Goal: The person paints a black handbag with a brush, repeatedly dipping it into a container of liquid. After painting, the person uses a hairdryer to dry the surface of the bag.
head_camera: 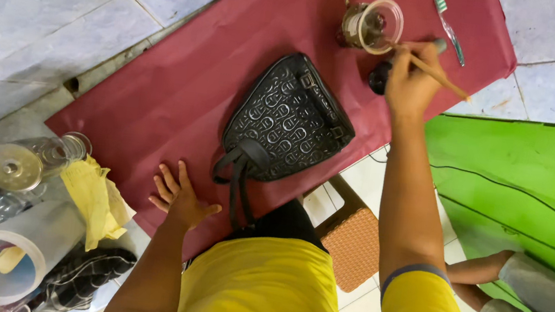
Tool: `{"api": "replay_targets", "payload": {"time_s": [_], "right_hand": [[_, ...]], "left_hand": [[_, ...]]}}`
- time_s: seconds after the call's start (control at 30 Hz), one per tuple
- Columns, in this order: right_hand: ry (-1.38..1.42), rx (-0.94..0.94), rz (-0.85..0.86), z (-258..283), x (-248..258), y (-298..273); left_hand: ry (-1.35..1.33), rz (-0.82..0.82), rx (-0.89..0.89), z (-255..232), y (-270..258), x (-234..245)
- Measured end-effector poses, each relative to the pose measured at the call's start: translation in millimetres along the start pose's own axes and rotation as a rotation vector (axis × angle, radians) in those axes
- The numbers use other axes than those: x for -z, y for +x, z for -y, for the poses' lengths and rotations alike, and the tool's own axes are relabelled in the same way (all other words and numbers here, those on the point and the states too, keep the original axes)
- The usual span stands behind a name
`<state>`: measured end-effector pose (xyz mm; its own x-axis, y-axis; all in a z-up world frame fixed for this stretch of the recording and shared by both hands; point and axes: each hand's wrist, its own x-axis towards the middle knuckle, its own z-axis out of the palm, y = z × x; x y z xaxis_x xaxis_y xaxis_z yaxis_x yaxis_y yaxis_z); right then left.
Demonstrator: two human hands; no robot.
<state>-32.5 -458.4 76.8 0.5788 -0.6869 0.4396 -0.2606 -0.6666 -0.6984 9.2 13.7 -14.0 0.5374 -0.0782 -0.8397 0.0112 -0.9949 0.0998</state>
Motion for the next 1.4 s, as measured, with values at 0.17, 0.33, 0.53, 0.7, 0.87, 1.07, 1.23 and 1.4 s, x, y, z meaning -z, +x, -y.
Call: {"api": "replay_targets", "payload": {"time_s": [0.17, 0.33, 0.53, 0.7, 0.87, 1.07, 1.23, 1.4], "right_hand": [[-0.159, 0.07, 0.06, -11.1, -21.0, 1.4], [-0.142, 0.043, -0.073, 10.2, -9.6, -0.4], [-0.152, 0.017, -0.09, 11.5, -3.4, -6.4], [-0.253, 0.079, -0.185, 22.1, 4.0, -19.9], [-0.199, 0.065, -0.096, 15.0, 0.5, -22.8], [-0.215, 0.119, -0.136, 23.2, 16.2, -22.6], [-0.285, 0.12, 0.119, 7.9, 23.1, -25.3], [-0.351, 0.421, -0.008, -0.5, 32.7, -33.4]], "left_hand": [[0.021, 0.049, 0.035, -3.7, 1.9, 2.8], [-0.021, 0.057, 0.015, 1.1, 7.7, -0.2], [0.024, 0.057, 0.033, -2.6, 5.7, 1.8], [0.029, 0.055, 0.036, -1.5, 4.2, 0.6], [-0.008, 0.039, 0.038, -6.9, -3.8, 7.2], [-0.026, 0.022, 0.003, -2.5, -2.4, 4.7], [-0.045, 0.023, 0.003, -4.3, -3.6, 6.1], [-0.036, 0.062, -0.094, 2.4, -11.1, 12.1]]}}
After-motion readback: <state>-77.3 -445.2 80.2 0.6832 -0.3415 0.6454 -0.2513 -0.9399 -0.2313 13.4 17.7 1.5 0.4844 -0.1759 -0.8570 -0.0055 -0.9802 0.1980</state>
